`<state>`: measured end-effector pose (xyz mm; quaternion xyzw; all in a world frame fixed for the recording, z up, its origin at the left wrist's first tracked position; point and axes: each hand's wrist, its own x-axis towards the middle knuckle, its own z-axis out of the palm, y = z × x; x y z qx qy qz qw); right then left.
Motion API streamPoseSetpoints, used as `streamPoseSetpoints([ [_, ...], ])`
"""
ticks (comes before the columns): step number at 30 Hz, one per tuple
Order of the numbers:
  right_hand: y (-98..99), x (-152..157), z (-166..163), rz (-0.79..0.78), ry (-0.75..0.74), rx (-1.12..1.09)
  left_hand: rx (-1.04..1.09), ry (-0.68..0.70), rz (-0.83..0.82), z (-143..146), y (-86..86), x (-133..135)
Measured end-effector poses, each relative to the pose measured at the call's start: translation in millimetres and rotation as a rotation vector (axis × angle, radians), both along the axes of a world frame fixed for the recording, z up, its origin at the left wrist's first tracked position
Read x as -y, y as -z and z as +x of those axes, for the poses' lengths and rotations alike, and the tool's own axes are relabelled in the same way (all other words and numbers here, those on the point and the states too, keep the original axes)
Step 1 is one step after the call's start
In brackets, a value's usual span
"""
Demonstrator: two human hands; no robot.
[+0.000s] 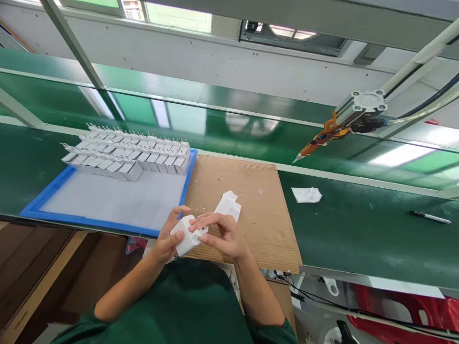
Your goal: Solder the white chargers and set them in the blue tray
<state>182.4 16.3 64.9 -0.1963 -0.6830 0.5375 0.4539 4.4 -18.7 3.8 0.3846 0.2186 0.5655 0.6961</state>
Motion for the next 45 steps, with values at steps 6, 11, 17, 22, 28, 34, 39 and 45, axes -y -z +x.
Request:
streamPoseSetpoints([
  [6, 18.5, -2, -15, -0.173, -0.041, 0.033, -0.393, -0.221, 0.286, -33, -1.7, -1],
  [11, 37.6, -9, -41, -0.211, 0.195, 0.258, -0.982, -0.780, 0.294, -72, 9.1, -12],
  [17, 33.5, -23, -98, -0.224, 0.212, 0.457, -1.490, -0.972, 0.197, -94, 20.5, -36],
  [22, 41.1, -43, -135, -0.310, 0.143, 0.652, -1.627, -0.786, 0.134, -98, 20.0, -27],
  [28, 57.2, -31, -145, -0.296, 0.150, 0.605, -1.483, -0.684, 0.335, -121, 24.8, 10],
  [34, 60.9, -72, -175, -0.229, 0.239, 0.646, -1.468, -0.618, 0.224, -137, 20.4, -25],
  [39, 65.0, -124, -213, -0.174, 0.327, 0.623, -1.353, -0.666, 0.117, -149, 18.3, -76],
  [45, 75.8, -127, -227, -0.123, 0.415, 0.532, -1.053, -0.720, 0.050, -145, 33.1, -85],
])
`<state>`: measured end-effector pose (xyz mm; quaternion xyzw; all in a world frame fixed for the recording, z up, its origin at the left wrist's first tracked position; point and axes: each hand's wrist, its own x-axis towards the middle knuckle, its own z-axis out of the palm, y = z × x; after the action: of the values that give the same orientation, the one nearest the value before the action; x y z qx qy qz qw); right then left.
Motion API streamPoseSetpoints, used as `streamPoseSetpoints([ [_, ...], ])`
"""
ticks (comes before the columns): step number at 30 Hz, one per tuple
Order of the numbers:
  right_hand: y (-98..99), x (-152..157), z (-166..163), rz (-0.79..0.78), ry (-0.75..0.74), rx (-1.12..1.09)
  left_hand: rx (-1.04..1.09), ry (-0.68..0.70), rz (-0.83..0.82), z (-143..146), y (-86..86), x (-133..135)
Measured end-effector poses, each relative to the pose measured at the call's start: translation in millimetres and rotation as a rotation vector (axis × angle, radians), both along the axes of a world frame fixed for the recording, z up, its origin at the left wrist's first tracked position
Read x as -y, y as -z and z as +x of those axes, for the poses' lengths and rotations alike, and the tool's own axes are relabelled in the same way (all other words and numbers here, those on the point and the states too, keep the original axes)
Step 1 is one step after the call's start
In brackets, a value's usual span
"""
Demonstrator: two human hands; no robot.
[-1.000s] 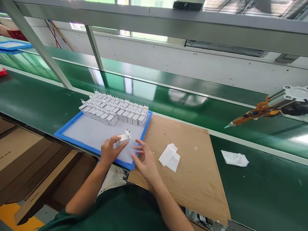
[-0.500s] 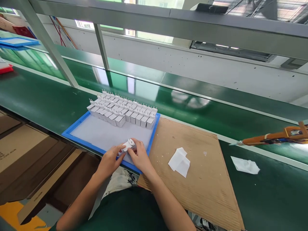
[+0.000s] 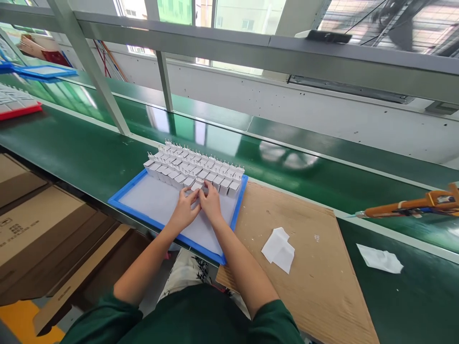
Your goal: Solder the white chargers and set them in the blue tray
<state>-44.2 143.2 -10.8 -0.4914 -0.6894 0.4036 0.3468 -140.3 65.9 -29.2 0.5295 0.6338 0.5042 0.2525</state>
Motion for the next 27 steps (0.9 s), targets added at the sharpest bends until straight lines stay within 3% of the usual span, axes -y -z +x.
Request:
streamPoseSetpoints([
  [7, 6.8, 8, 1, 0.018, -0.010, -0.051, 0.373, 0.004, -0.100, -11, -4.6, -5],
  [13, 7.7, 6, 2, -0.003, -0.041, -0.085, 0.500, 0.092, -0.144, -15, -11.2, -9],
  [15, 5.7, 6, 3, -0.001, -0.033, -0.094, 0.460, 0.131, -0.155, -22, -12.3, -7],
  [20, -1.1, 10, 5, 0.063, 0.048, -0.115, 0.191, 0.012, -0.249, -69, -17.9, -7],
  [23, -3.9, 12, 4, 0.073, 0.042, -0.116, 0.126, 0.051, -0.304, -94, -20.4, -18],
  [27, -6.4, 14, 4, 0.075, 0.022, -0.111, 0.045, 0.067, -0.328, -98, -24.3, -25],
])
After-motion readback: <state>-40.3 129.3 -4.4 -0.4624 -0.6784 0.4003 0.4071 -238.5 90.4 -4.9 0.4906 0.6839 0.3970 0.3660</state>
